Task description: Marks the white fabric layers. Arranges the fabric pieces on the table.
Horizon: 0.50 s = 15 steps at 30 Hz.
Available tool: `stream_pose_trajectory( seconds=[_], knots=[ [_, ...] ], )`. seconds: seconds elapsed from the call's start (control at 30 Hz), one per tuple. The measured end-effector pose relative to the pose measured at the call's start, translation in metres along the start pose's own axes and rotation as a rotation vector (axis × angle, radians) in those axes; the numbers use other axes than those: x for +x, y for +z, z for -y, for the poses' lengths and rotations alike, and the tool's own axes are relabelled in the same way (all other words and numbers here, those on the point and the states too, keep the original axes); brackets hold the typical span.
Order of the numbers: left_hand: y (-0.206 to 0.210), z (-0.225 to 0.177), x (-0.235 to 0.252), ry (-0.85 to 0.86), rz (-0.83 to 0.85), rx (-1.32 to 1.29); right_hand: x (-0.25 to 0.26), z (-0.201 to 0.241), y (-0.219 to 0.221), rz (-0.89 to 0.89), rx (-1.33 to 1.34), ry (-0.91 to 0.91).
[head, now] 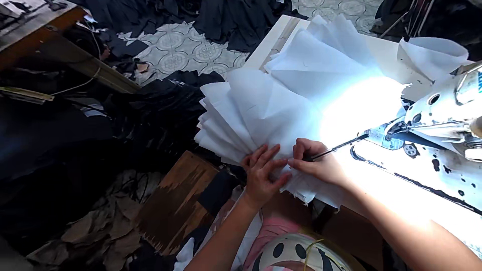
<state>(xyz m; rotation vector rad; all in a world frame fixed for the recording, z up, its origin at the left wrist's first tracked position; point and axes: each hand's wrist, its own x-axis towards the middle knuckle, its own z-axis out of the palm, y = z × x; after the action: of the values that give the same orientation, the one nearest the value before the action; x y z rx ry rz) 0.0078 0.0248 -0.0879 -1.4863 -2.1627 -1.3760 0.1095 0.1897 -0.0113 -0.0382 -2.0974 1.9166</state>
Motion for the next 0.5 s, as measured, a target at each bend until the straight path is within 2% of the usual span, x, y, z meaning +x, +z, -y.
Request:
stream_pose_trajectory(
  seconds=[0.2, 0.4, 0.5],
  knots=[
    [-0.006, -0.001, 0.002, -0.016, 0.051, 0.006, 0.0, 0.001, 0.008, 0.014, -0.442, -0.066],
    [-0.018, -0.006, 0.007, -0.054, 0.15, -0.01, 0.001, 0.0, 0.014, 0.004, -0.52, -0.024],
    [-0.019, -0.008, 0.009, -0.081, 0.175, -0.012, -0.001, 0.0, 0.018, -0.007, -0.638, -0.063]
  ],
)
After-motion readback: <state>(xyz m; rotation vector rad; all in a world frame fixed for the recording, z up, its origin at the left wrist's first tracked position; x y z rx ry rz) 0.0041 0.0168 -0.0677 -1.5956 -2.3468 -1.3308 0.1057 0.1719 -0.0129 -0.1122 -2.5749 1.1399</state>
